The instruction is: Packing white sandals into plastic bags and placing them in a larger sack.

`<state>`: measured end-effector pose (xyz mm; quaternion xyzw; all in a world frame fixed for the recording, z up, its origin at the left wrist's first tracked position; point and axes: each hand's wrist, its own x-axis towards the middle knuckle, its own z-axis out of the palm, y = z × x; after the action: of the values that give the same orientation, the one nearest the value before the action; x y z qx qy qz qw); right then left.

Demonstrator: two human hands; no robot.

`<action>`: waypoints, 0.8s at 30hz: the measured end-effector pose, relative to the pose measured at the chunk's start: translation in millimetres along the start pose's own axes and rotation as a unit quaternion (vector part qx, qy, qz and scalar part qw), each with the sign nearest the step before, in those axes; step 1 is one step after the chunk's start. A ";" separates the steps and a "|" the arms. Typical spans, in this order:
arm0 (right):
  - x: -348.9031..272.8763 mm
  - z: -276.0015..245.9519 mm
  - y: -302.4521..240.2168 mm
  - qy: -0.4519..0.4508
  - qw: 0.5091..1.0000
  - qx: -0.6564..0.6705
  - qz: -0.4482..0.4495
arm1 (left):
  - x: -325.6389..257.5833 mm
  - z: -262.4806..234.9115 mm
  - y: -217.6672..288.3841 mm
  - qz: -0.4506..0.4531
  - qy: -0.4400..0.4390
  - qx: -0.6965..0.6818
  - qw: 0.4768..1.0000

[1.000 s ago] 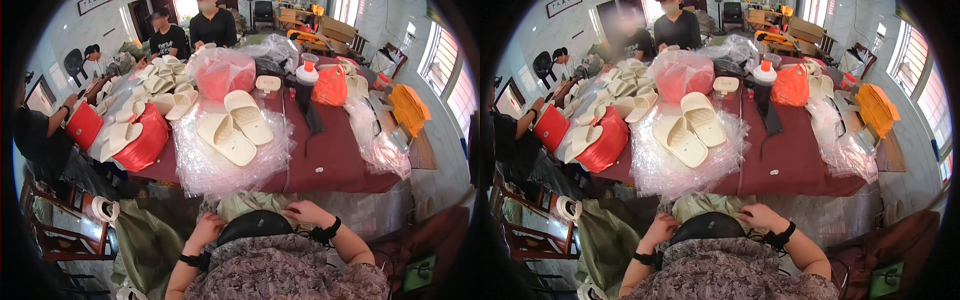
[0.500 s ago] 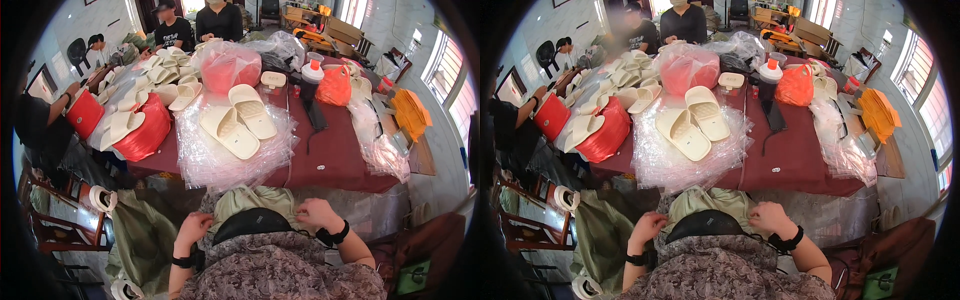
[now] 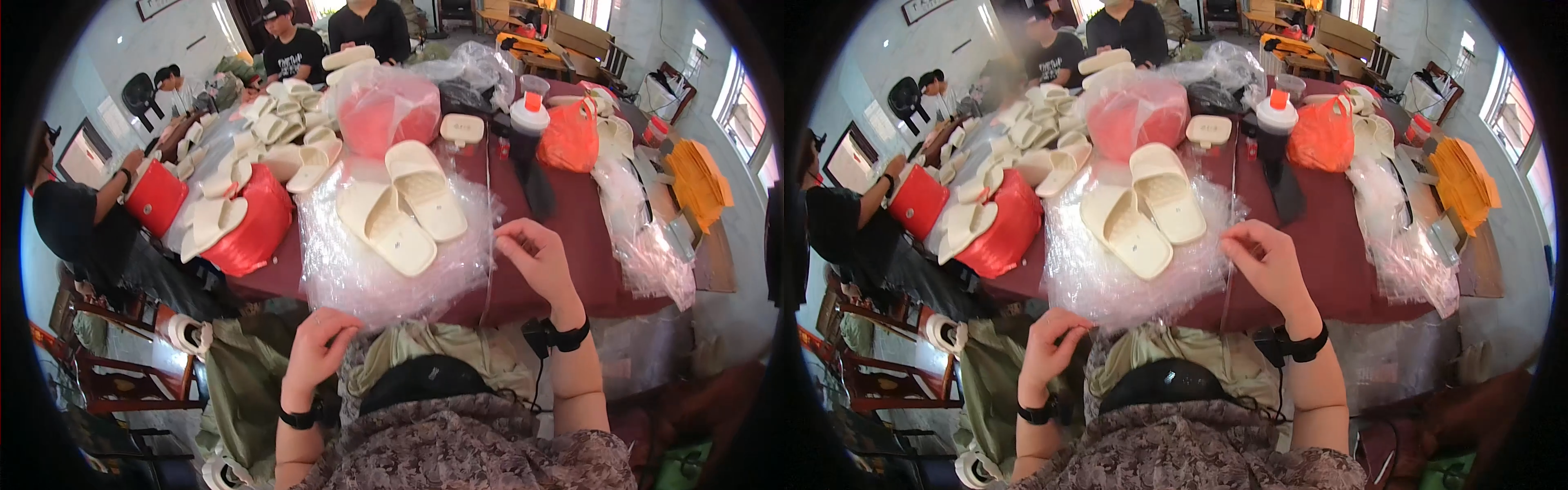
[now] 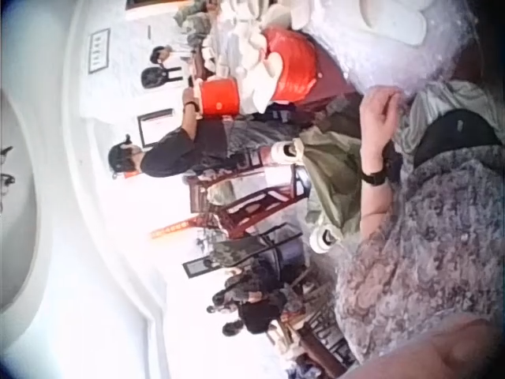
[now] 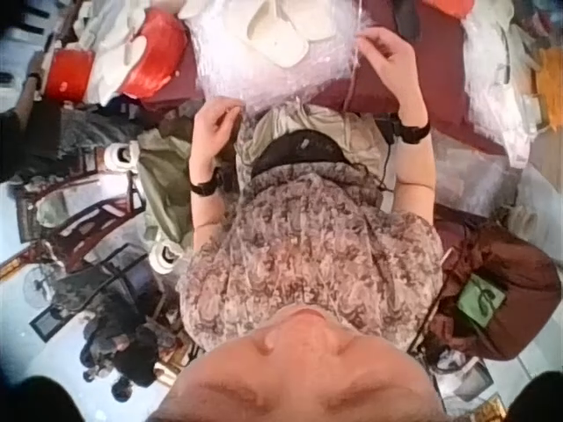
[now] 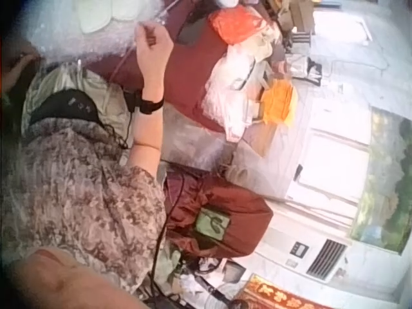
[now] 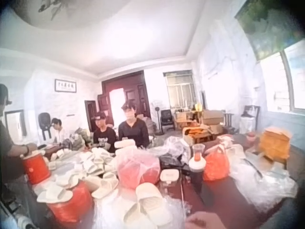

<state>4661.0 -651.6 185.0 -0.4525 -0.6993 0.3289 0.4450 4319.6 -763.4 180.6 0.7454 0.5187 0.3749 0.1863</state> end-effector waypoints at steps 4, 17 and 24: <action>51.8 -14.0 15.0 0.088 0.981 0.173 -0.002 | 20.5 12.1 8.1 0.042 0.048 0.076 0.995; 104.7 32.4 1.6 -0.151 0.988 -0.025 0.022 | 59.0 25.0 -47.9 -0.037 -0.042 0.215 0.975; 142.8 133.5 21.5 -0.189 0.936 -0.293 0.042 | 39.7 24.4 -93.8 0.002 -0.065 0.170 0.983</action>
<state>4517.8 -519.0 161.0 -0.5215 -0.8162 0.2074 0.1375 4285.7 -687.5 116.8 0.7902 0.5600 0.2324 0.0892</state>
